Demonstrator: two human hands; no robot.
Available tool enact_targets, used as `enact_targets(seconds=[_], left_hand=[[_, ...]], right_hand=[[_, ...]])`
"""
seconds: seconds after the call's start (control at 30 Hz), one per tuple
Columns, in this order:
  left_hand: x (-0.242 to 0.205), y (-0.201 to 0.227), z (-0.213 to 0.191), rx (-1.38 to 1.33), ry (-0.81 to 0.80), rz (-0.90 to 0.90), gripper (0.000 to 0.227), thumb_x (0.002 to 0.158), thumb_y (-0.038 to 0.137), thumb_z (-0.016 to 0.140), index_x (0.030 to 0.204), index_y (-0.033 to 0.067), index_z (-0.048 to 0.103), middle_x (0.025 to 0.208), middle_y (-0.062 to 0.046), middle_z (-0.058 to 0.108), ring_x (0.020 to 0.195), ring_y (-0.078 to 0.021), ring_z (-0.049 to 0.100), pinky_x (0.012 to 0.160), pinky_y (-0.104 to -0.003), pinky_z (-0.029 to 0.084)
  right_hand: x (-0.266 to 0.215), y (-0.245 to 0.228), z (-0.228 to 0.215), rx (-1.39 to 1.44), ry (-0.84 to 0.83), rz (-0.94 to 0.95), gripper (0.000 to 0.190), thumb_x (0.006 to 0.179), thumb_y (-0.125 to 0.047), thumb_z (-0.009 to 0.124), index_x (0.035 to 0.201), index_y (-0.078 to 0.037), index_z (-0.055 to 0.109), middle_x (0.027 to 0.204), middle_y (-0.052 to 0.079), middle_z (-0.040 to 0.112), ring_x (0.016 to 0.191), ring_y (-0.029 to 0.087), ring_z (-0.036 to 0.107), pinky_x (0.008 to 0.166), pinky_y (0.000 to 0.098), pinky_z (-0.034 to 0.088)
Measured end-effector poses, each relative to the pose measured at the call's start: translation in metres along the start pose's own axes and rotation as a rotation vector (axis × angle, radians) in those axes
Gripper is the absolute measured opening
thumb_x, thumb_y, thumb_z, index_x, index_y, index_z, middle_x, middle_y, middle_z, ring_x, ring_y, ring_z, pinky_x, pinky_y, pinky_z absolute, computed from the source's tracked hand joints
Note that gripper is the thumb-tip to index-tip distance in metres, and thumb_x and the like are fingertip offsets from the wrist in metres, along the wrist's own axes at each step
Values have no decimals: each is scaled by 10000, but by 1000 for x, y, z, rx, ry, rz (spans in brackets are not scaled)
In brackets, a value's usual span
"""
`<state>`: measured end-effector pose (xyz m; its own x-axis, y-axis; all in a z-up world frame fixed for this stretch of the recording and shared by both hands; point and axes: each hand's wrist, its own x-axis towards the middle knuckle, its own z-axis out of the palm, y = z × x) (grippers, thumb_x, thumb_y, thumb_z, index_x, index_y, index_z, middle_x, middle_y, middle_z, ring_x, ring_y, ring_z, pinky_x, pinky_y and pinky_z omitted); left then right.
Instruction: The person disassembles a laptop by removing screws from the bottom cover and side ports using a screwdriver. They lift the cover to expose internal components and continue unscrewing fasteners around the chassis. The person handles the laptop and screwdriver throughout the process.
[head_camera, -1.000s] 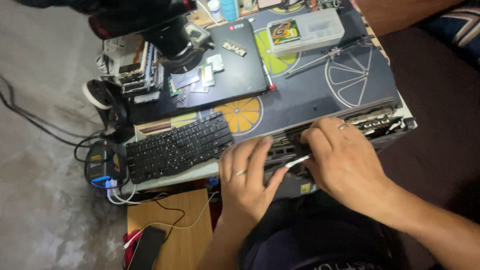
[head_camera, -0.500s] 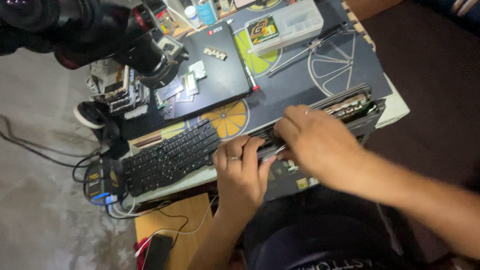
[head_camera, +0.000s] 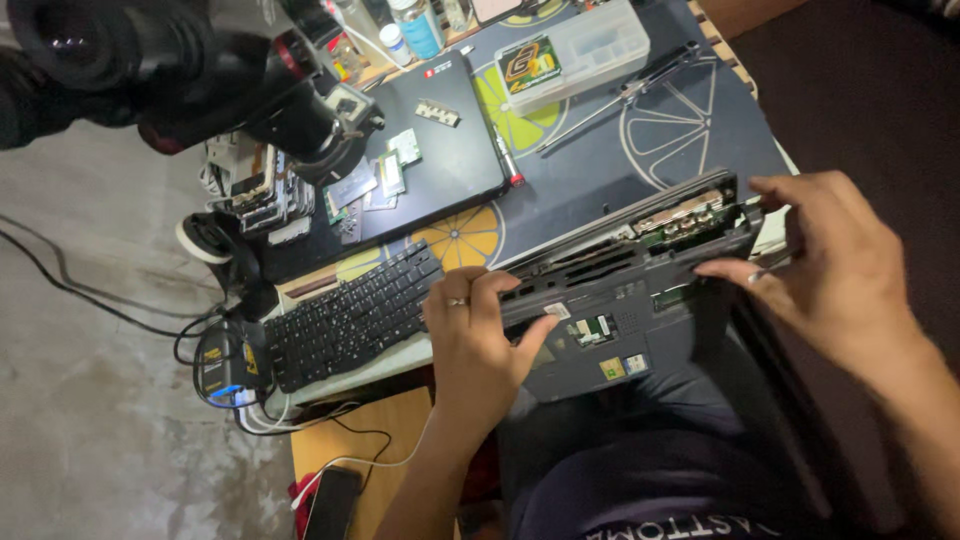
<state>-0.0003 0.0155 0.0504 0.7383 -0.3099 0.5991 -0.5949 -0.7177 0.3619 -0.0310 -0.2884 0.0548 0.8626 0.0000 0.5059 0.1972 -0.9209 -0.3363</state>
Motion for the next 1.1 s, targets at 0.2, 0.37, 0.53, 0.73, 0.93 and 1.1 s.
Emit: enact_targets(seconds=[0.2,0.37,0.53,0.73,0.93,1.1], left_hand=[[-2,3,5,55,-5,-40,573,701,317,921,1095,56,597,1131,-149,572,1041,-344,532,920,-492,408],[-2,4,5,44,6,-37,565,715,287,907,1117,46,591,1151,-156,578,1073,-354,532,951,-496,405],[-1,5,4,4,18,-53,565,692,254,912,1107,51,587,1149,-157,579,1070,-358,536,950,-494,405],[-2,6,4,3,70,-5,580,682,236,928,1104,44,578,1123,-163,570,1041,-369,531,940,-499,419],[-7,10,1,-8,91,23,570,697,243,922,1103,52,571,1138,-148,578,1064,-360,547,948,-501,418],[-11,14,-3,-14,63,-3,520,742,225,901,1112,46,584,1151,-146,563,1072,-363,534,942,-491,415]], right_hand=[[-4,-4,14,165,63,-11,715,738,-319,904,1194,53,498,1052,160,610,831,229,684,673,348,571],[-13,-5,20,116,82,-6,734,713,-268,939,1149,71,457,1025,218,568,780,291,649,644,405,553],[-25,-14,29,72,167,74,740,760,-228,951,1187,63,422,1067,207,540,819,286,619,681,391,539],[-38,-11,36,54,241,56,787,729,-257,991,1174,52,419,1008,184,524,766,261,591,648,382,514],[-14,-12,10,-13,98,-56,710,658,-280,930,1123,61,515,998,175,584,824,277,644,667,366,543],[21,-14,-26,-2,-98,-222,633,610,-300,870,1118,3,645,1099,156,647,967,284,684,740,375,586]])
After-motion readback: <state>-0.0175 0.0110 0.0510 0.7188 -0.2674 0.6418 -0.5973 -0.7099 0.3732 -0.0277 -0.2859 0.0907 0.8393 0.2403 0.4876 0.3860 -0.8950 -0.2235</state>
